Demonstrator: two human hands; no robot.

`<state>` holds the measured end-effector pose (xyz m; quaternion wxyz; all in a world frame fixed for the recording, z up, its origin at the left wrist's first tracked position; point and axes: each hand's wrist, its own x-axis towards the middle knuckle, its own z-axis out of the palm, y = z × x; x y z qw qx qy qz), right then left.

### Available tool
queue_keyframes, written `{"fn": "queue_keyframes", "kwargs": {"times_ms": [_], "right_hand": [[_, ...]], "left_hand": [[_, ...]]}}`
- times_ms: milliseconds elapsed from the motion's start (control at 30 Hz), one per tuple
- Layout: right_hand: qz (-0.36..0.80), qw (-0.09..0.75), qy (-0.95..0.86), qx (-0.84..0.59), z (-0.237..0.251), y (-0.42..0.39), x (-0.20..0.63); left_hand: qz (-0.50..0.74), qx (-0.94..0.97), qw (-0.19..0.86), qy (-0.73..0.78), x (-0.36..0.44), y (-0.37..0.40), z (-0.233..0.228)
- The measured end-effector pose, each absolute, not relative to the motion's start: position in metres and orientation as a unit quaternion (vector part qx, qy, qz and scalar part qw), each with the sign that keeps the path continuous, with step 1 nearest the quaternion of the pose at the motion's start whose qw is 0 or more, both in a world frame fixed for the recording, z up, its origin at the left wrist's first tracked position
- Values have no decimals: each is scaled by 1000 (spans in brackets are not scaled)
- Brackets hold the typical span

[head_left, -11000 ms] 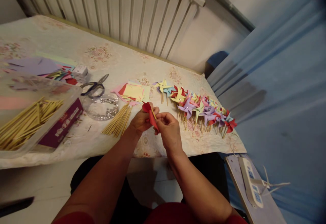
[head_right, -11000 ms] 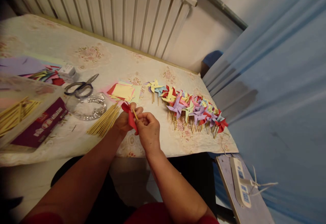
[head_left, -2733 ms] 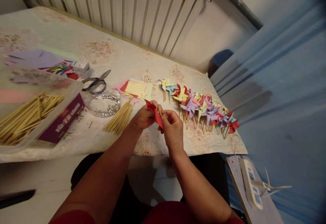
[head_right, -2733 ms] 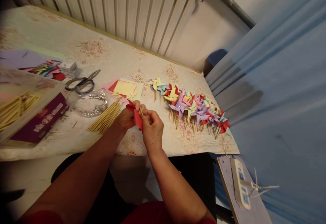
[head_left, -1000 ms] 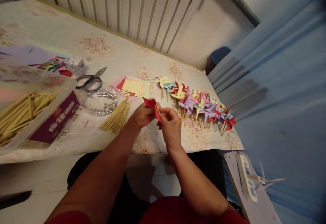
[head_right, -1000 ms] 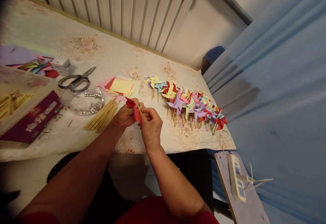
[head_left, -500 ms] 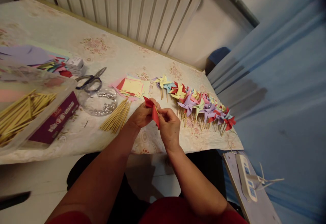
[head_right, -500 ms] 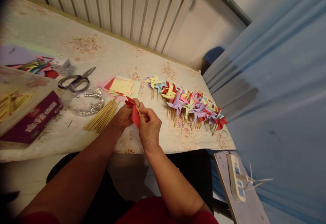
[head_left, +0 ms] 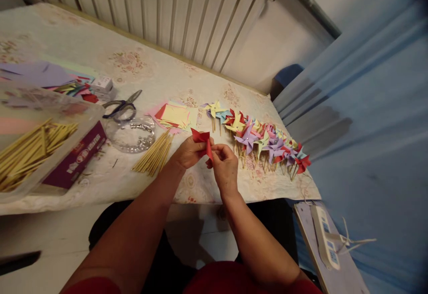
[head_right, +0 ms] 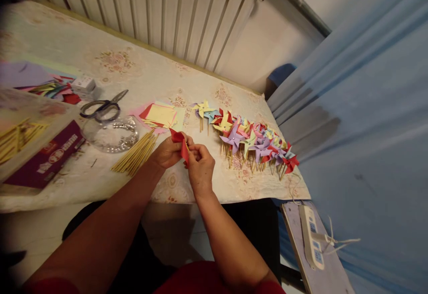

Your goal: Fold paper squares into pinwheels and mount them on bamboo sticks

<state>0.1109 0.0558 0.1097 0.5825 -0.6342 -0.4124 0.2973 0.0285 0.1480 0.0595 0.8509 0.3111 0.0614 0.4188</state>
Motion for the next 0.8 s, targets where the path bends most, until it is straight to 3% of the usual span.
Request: {"fn": "queue_keyframes", "kwargs": {"times_ms": [167, 433, 800], "right_hand": [[303, 571, -390, -656, 97, 52, 130], [294, 473, -419, -717, 67, 31, 168], [205, 390, -510, -739, 30, 15, 190]], "left_hand": [[477, 270, 829, 112, 32, 155, 54], [539, 205, 793, 195, 34, 161, 59], [562, 229, 762, 227, 36, 163, 52]]}}
